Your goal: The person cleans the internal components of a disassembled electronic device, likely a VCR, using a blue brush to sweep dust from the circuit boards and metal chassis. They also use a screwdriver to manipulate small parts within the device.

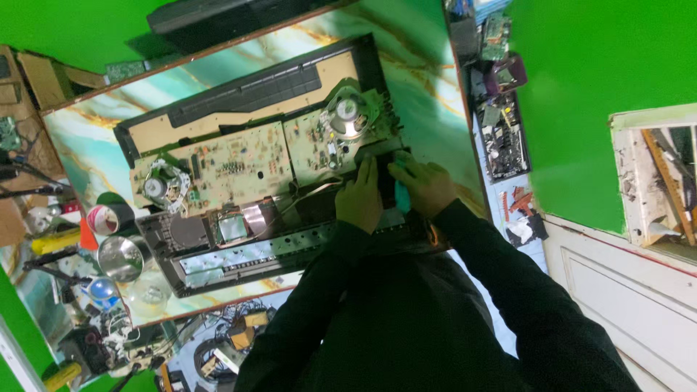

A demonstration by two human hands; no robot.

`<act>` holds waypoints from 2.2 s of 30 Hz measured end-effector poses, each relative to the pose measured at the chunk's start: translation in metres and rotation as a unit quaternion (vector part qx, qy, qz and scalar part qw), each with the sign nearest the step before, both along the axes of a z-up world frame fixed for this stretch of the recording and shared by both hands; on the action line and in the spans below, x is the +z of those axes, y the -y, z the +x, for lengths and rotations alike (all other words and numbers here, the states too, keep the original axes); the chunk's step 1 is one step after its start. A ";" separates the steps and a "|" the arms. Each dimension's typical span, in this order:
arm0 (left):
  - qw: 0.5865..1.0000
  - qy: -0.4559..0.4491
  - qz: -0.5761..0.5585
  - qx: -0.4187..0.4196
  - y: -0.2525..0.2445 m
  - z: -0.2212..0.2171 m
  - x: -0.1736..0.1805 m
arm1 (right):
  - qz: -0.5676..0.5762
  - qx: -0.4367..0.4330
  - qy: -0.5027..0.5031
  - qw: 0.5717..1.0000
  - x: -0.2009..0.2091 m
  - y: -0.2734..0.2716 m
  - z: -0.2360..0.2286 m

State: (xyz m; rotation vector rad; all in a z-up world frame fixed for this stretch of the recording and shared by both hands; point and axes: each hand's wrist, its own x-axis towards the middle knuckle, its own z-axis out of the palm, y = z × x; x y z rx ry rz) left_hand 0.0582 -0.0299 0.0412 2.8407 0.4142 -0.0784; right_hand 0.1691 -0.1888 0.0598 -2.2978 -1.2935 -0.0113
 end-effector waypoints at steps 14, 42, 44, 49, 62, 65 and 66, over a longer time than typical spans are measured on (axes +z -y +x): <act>0.999 0.043 0.022 0.010 0.001 -0.010 -0.019 | 0.046 -0.036 0.011 0.998 -0.015 0.022 0.002; 0.903 0.181 -0.272 0.279 0.080 -0.128 0.045 | 0.178 -0.067 -0.546 0.816 -0.041 0.072 -0.042; 0.880 0.247 -0.317 0.255 0.085 -0.144 0.047 | 0.173 -0.023 -0.552 0.815 -0.039 0.071 -0.049; 0.877 0.179 -0.323 0.308 0.082 -0.171 0.062 | 0.171 0.012 -0.565 0.807 0.005 0.077 -0.086; 0.702 0.383 -0.509 0.318 0.062 -0.331 0.093 | 0.139 0.134 -0.743 0.641 0.035 0.018 -0.226; 0.669 0.400 -0.528 0.336 0.041 -0.384 0.096 | 0.089 0.139 -0.757 0.633 0.038 -0.002 -0.279; 0.652 0.402 -0.544 0.344 0.036 -0.400 0.099 | 0.072 0.129 -0.751 0.643 0.038 -0.009 -0.293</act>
